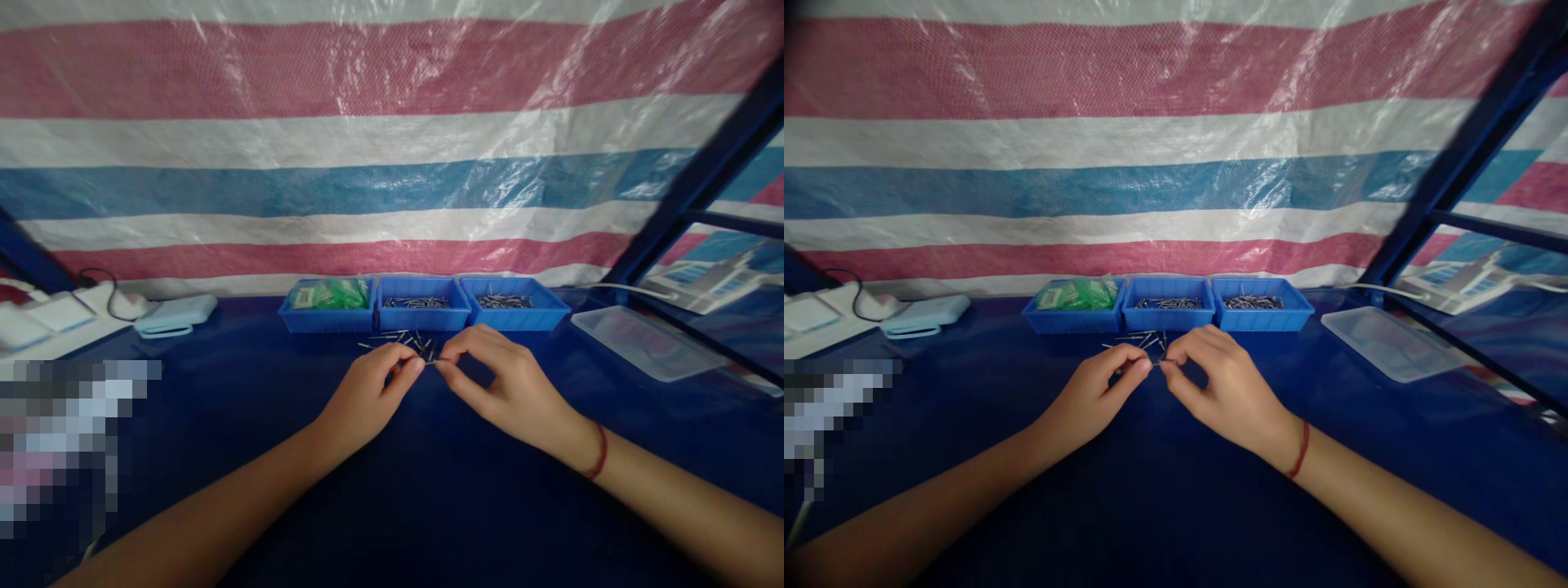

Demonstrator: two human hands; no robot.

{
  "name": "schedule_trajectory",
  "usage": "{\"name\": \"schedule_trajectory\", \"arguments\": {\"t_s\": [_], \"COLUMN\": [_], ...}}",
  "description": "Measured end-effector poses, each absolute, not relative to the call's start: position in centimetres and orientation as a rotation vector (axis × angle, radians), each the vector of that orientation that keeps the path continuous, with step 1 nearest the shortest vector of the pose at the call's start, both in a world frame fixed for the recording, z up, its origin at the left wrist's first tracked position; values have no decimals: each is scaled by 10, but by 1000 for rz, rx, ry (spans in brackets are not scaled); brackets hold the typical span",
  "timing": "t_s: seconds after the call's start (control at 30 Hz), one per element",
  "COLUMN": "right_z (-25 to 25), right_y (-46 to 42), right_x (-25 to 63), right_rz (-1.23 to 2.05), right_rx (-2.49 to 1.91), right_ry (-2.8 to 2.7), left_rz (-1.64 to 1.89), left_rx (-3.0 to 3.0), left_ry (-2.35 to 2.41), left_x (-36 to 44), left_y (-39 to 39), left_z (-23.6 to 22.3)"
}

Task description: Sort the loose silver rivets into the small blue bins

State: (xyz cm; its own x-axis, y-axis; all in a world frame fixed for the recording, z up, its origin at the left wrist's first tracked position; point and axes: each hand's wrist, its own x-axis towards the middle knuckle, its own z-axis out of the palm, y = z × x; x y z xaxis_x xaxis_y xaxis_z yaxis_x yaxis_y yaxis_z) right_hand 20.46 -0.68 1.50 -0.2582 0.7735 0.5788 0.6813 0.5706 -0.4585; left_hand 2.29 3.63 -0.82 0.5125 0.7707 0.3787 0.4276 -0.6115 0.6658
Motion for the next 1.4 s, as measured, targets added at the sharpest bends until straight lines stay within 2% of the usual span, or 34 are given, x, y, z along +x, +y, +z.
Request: {"name": "schedule_trajectory", "arguments": {"t_s": [0.1,0.3,0.53,1.0,1.4], "right_z": [25,33,16,35,-2], "right_y": [2,35,49,24,10], "right_x": [223,297,344,268,218], "right_rz": [-63,-434,-661,-540,-48], "right_rx": [-1209,-1624,-2000,-1491,-1315], "right_ry": [-2003,-1509,-1563,-1872,-2135], "left_rz": [977,947,910,666,523], "left_rx": [2171,2137,2230,2640,2713], "left_ry": [1021,1034,1088,1557,1612], "left_x": [23,22,20,-1,-8], "left_y": [35,35,36,62,70], "left_z": [-8,-9,-4,-11,-11]}}
